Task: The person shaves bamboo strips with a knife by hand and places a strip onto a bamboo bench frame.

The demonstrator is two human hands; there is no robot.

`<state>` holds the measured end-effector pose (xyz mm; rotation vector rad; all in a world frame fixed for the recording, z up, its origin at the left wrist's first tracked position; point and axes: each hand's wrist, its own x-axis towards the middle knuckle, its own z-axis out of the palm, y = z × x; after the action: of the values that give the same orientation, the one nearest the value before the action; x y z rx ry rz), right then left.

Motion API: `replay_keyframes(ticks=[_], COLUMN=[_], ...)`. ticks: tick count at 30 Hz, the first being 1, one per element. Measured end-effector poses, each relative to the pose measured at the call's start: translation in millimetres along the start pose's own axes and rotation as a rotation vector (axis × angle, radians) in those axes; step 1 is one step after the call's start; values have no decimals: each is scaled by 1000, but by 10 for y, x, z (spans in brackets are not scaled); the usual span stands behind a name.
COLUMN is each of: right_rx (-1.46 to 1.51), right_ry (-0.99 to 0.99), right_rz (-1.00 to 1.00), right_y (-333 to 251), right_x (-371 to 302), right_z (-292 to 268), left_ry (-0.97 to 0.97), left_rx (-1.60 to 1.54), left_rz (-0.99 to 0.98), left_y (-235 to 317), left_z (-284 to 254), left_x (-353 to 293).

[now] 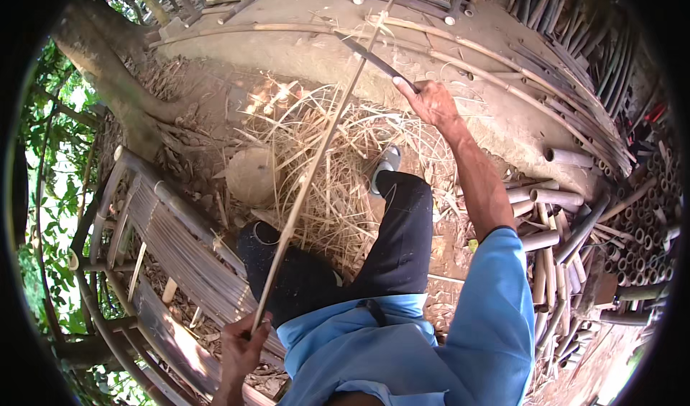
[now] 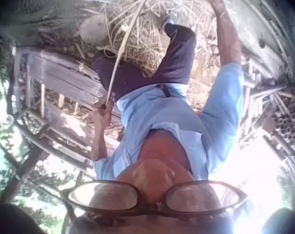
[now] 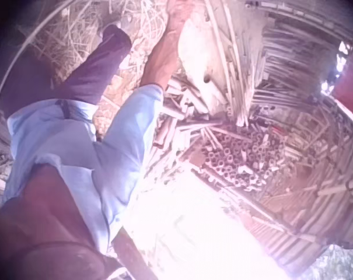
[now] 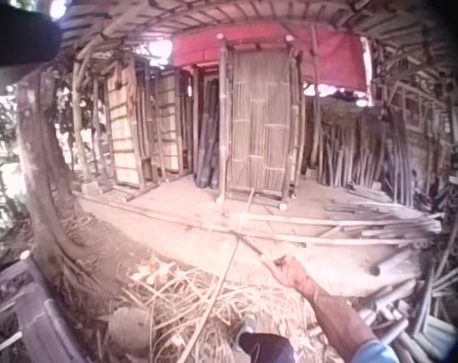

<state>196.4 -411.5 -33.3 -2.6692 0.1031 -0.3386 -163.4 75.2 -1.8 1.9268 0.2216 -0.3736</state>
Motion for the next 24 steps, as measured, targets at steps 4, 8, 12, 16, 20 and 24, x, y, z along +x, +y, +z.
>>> replay_keyframes(ticks=[4,8,12,16,20,24], right_rx=[-2,35,230,390,389,303], right_ry=[282,171,156,-23,-301,-282], right_rz=[2,57,182,-41,-119,-542], right_y=[313,288,55,-553,-1240,-1656], right_x=[147,179,-48,-954,-1753,-2197], right_z=[-160,-223,-27,404,689,649], left_ry=[4,-28,-40,-4,-67,-81], left_rx=[-63,176,34,-51,-145,-194], left_rz=[44,64,72,149,109,64], left_y=[72,280,137,456,473,386], left_z=[-82,-21,97,341,358,372], left_x=[-178,15,388,938,1242,1273])
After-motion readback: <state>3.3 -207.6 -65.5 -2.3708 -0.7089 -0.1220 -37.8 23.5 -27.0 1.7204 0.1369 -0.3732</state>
